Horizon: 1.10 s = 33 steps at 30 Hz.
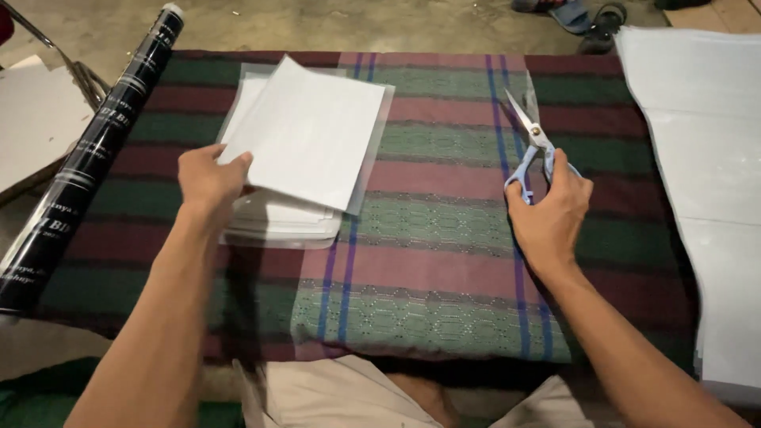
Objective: The person uses scissors to cut a stack of white plastic sheets into smaller pieces. They repeatedly pick up sheets, cut them in half, and stack the cut pieces on the left side of the mat.
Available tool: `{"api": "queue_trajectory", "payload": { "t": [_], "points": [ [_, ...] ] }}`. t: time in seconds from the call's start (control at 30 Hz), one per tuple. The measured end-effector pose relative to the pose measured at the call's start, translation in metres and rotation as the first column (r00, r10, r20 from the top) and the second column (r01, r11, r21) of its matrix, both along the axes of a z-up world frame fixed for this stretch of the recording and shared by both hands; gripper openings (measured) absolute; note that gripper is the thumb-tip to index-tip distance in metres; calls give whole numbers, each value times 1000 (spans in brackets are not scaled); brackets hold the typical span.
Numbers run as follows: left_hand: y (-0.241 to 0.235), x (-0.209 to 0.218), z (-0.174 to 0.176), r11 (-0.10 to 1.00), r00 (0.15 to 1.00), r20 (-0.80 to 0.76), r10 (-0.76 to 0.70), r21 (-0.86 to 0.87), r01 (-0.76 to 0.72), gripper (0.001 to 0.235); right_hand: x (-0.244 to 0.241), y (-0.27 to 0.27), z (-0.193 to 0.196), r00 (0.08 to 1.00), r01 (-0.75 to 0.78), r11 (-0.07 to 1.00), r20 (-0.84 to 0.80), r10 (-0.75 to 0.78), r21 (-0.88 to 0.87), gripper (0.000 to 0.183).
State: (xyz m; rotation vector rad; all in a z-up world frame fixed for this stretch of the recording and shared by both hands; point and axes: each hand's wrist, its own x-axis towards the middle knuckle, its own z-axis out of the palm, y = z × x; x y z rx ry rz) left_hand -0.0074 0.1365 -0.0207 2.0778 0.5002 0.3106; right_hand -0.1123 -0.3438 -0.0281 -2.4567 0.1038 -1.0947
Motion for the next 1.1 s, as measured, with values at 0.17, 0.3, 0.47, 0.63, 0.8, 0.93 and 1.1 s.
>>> {"api": "queue_trajectory", "payload": {
  "t": [0.17,0.3,0.47,0.63,0.8,0.93,1.1],
  "points": [
    [-12,-40,22,998,998,-38,40,42,-38,44,-2,3,5,1000,-7,1000,-6,7,12,63],
    [-12,-56,25,989,987,-67,143,47,-140,41,-3,4,4,999,36,999,21,-36,1,57],
    [-14,-64,30,989,987,-62,149,11,-149,41,-1,-4,-4,999,33,999,27,-33,-1,50],
    [-19,-65,35,988,986,-68,152,-8,-153,42,-4,-1,3,1000,13,1000,15,-14,15,45],
    [-29,-73,43,979,977,-88,194,-45,-199,44,-4,1,5,1000,15,999,8,-15,35,44],
    [-26,-69,34,977,975,-97,200,-59,-206,41,-4,-1,3,1000,12,999,-5,-12,45,44],
    [-13,-60,14,978,977,-43,208,-4,-208,40,-4,2,4,1000,-2,999,25,0,44,41]
  ]
}}
